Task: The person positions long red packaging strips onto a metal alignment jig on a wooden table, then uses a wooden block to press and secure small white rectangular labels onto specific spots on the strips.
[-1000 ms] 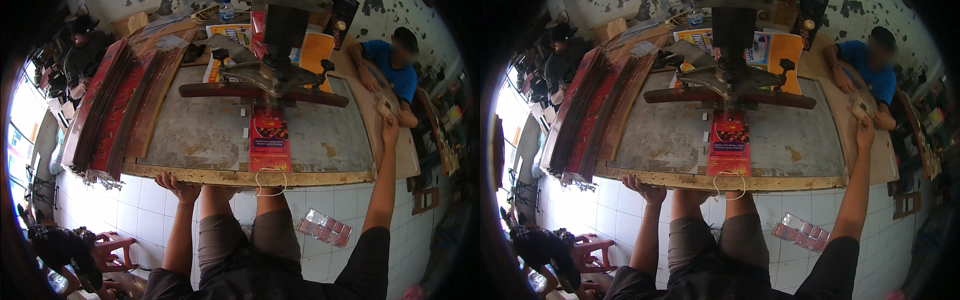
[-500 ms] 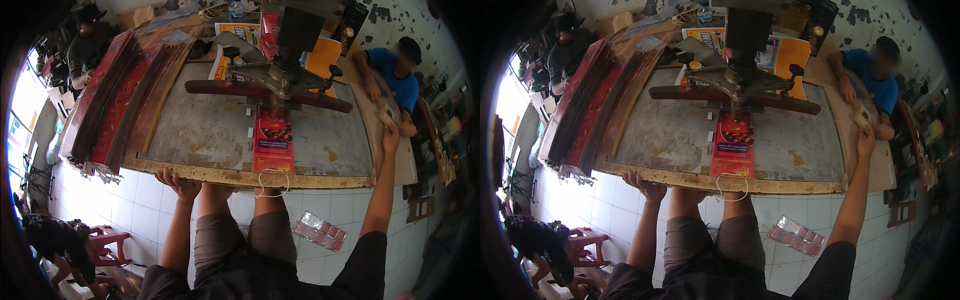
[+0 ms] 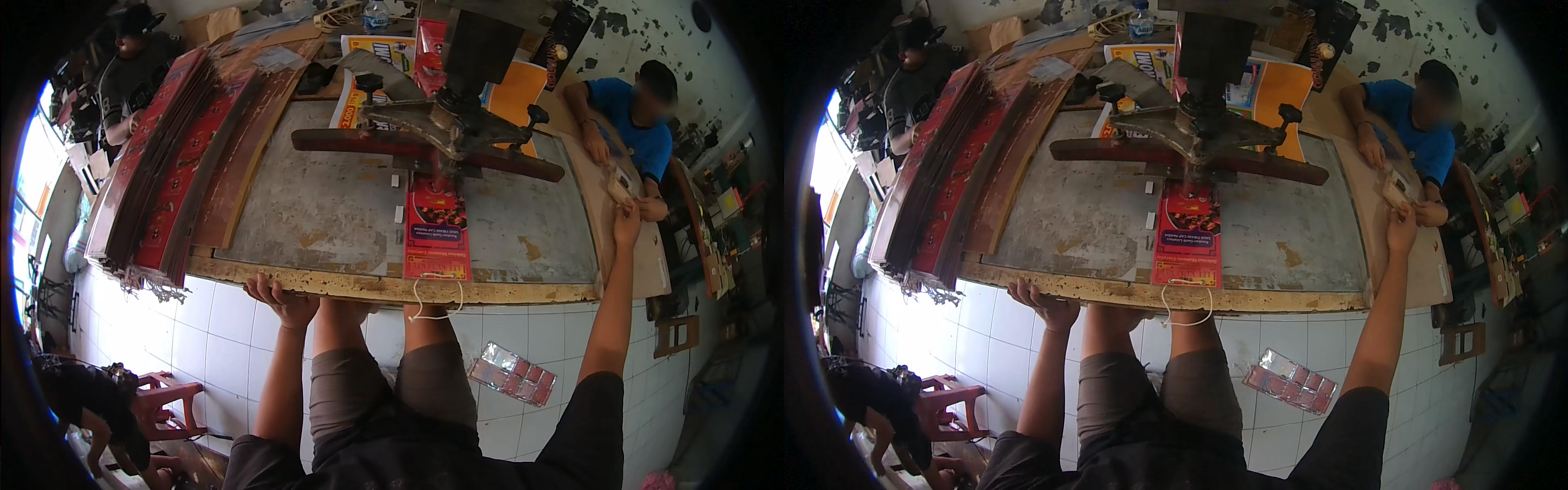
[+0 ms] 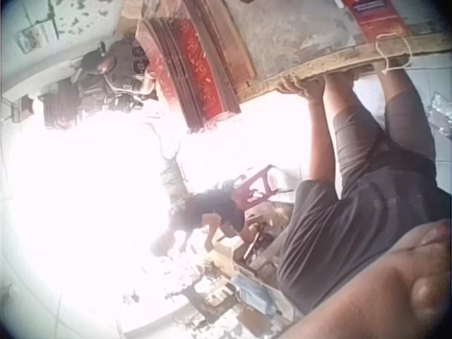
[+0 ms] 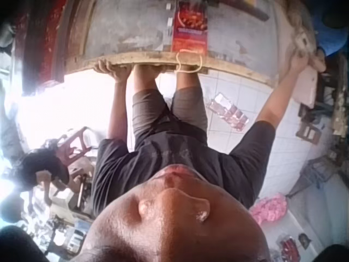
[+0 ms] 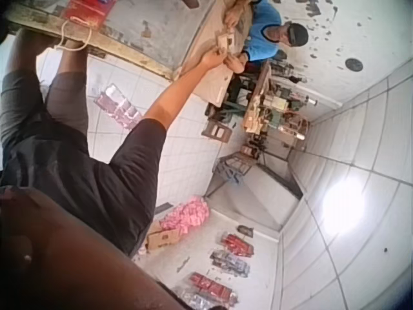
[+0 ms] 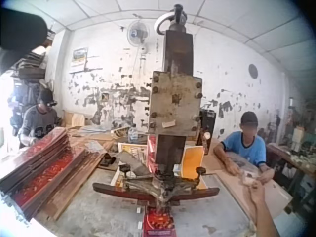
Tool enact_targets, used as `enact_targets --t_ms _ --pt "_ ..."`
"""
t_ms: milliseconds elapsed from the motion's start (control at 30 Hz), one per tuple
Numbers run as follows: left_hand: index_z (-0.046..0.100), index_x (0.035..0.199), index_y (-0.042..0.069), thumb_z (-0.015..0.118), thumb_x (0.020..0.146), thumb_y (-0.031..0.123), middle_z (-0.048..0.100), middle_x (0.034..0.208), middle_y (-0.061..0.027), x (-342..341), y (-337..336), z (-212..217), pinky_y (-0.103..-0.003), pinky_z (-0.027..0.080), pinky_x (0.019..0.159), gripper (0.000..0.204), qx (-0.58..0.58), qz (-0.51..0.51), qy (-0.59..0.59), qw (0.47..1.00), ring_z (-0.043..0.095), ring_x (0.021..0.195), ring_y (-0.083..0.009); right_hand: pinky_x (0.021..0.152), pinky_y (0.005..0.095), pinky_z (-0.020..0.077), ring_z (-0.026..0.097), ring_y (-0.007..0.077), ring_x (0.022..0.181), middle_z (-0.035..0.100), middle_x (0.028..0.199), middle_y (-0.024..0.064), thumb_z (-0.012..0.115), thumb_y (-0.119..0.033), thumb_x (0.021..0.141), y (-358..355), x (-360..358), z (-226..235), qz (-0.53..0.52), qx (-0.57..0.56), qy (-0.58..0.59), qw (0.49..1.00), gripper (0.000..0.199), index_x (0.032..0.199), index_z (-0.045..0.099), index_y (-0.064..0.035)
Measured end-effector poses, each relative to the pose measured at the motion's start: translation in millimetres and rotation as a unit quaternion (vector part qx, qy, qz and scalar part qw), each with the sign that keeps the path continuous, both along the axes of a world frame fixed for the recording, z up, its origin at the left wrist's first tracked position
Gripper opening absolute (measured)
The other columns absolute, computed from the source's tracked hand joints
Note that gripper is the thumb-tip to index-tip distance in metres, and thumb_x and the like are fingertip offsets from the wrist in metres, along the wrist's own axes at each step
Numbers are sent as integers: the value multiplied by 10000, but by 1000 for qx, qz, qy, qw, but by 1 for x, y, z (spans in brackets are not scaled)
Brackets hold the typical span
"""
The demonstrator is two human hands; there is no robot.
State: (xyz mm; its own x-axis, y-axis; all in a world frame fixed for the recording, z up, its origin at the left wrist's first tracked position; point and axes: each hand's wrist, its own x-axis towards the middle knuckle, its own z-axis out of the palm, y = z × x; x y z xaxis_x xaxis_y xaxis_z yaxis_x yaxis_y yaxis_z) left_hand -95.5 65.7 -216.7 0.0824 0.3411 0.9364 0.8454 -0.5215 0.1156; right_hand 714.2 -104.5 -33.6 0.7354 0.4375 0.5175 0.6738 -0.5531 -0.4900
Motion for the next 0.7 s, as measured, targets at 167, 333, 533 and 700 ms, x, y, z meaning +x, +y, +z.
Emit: enact_targets --t_ms 167,333,533,700 --pt "209 1681 129 785 913 541 293 1689 -263 2 0 -2 -799 143 1265 1045 -1 3 -5 1000 197 1621 -545 1097 457 522 719 326 1227 766 1277 154 706 -220 1081 -3 3 -1 3 32 -26 999 391 1437 638 -72" --pt "186 1682 116 730 956 469 265 1708 -271 4 -6 2 -797 130 1276 973 -24 -7 4 1000 170 1627 -554 1083 452 519 695 329 1251 730 1292 152 694 -269 1089 -4 -25 15 -13 15 -16 1000 301 1307 655 -64" --pt "381 1555 63 806 907 428 345 1668 -297 -2 -12 5 -794 199 1258 856 -32 -24 1 999 236 1607 -569 983 390 510 661 273 1006 679 1041 98 730 -285 1088 -14 -188 24 145 79 -30 986 247 1064 654 -51" --pt "439 1489 48 803 898 405 366 1659 -285 5 -12 9 -795 206 1257 781 -39 -36 -17 998 243 1602 -571 1030 427 511 688 304 1156 727 1180 93 773 -200 1012 -19 -387 17 408 33 -46 911 183 1098 694 -59"
